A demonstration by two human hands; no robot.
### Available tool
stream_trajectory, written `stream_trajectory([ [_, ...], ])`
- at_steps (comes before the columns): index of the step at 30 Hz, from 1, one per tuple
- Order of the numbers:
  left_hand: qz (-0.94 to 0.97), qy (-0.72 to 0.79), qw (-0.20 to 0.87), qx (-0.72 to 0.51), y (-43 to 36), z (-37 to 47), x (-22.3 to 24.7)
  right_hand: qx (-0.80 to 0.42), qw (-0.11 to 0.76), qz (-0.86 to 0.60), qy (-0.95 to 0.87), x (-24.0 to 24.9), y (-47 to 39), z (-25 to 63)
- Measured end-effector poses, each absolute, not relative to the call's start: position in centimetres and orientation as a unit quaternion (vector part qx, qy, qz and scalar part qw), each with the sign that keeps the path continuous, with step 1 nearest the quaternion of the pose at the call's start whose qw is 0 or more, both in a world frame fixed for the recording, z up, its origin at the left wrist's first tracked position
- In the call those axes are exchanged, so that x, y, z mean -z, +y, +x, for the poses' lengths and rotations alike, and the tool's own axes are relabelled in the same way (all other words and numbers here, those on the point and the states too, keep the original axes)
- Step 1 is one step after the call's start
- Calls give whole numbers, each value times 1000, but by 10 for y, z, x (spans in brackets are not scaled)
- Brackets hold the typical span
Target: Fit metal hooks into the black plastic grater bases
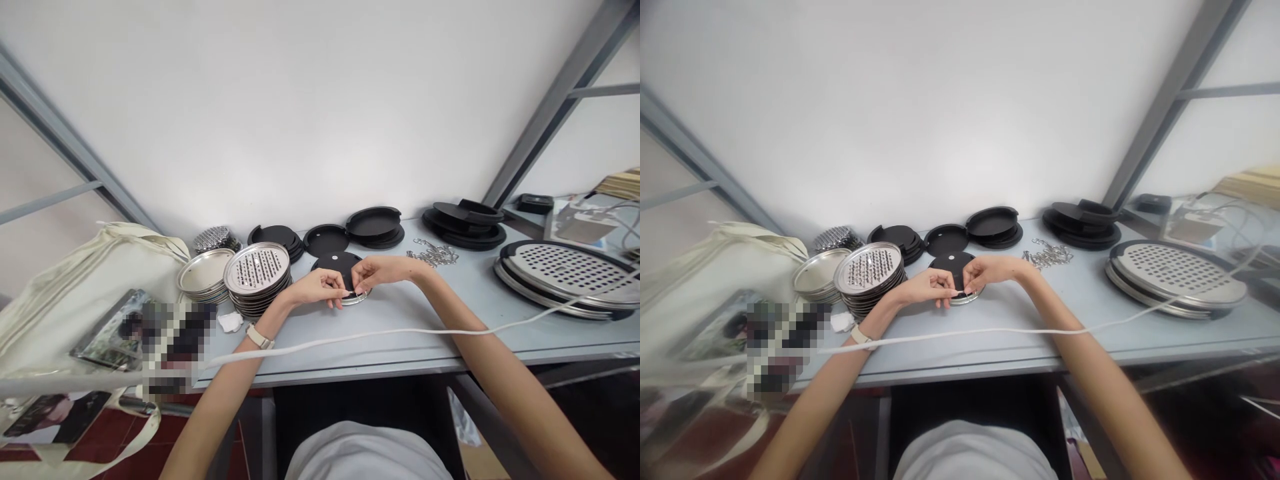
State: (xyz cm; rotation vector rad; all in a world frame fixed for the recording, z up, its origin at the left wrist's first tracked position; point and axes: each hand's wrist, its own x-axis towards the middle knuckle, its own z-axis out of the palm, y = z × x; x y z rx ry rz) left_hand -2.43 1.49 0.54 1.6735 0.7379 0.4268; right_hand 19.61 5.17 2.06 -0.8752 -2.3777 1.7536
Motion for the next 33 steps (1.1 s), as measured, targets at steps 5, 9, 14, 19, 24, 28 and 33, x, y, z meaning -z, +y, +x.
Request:
stream_trajectory([
  [5,717,321,592,-179,15,-25,-6,-577,29,-292,-762,-20,52,195],
  [9,712,326,597,-174,14,-25,-8,-583,28,-296,-756,-20,52,194],
  [14,704,337,602,-166,13,-26,-9,-584,30,-295,-755,-19,52,194],
  [19,700,337,606,-171,12,-25,-11,-589,32,-291,-753,-19,52,193],
  [24,692,340,613,-170,11,-24,-13,-592,32,-286,-753,-20,51,193],
  [28,683,344,619,-176,11,-24,-12,-589,30,-284,-756,-21,51,192],
  [33,674,341,630,-180,13,-25,-8,-589,29,-279,-758,-20,51,191],
])
